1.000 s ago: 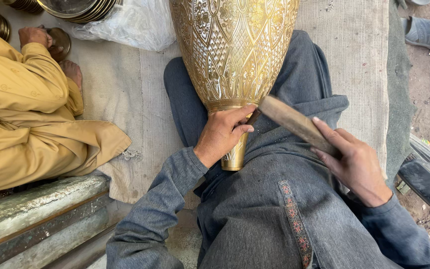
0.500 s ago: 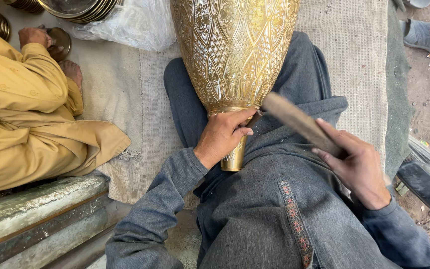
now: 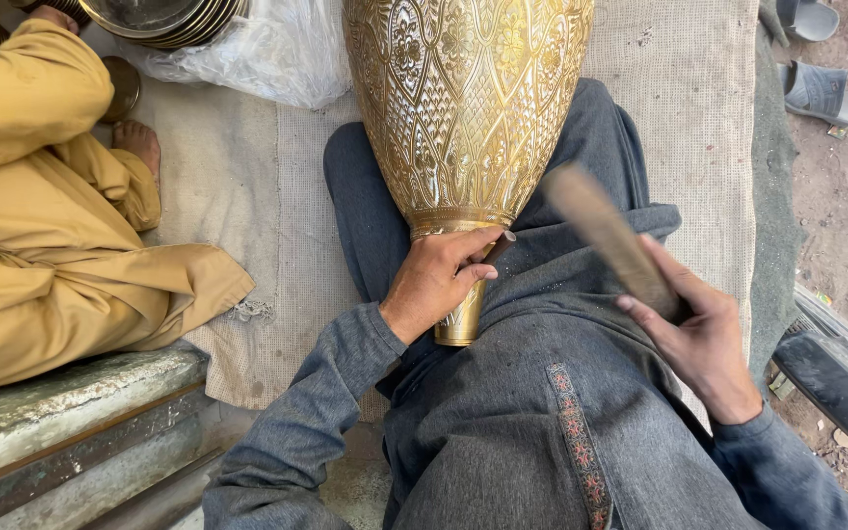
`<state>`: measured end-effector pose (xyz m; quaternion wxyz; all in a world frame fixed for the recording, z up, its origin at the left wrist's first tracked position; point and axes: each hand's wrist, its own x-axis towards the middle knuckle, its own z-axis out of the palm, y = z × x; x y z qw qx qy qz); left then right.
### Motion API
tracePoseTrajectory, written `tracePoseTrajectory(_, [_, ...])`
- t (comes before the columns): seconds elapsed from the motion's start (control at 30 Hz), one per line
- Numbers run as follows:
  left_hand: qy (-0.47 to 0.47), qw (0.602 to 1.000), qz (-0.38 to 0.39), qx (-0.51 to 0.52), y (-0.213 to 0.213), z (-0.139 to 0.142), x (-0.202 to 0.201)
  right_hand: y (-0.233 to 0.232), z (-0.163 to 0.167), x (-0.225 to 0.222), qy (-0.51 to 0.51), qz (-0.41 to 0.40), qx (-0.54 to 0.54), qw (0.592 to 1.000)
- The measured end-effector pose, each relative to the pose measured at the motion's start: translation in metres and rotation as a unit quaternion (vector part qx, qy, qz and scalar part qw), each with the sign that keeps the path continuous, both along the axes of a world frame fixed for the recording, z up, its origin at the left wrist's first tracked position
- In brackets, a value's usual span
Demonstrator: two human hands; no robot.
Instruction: The person sits on the ground with a large engraved brass vase held between their legs and shapes its narrow neck using a small punch held against the metal while striking it with a wooden mallet. They reposition the punch repeatedly around the neck of the vase, continuing the hammering work throughout the episode.
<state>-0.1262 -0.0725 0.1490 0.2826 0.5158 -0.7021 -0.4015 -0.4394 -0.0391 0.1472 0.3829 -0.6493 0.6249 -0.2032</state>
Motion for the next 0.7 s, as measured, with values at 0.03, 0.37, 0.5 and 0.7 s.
tracePoseTrajectory(0.03, [0.003,1.0,0.001,0.004,0.001,0.0,0.0,0.001,0.001,0.002,-0.079,-0.006,-0.055,0.995])
tracePoseTrajectory(0.37, [-0.007,0.999,0.015,0.03,-0.002,-0.001,0.001,-0.002,0.023,0.009,0.193,0.104,0.005,0.976])
tracePoseTrajectory(0.5, [0.04,0.999,0.017,0.016,-0.007,-0.002,0.006,-0.003,0.025,0.01,0.103,0.037,-0.023,0.994])
tracePoseTrajectory(0.7, [0.029,0.999,-0.026,-0.024,-0.008,-0.003,0.007,0.001,0.008,0.009,-0.029,0.021,-0.088,0.996])
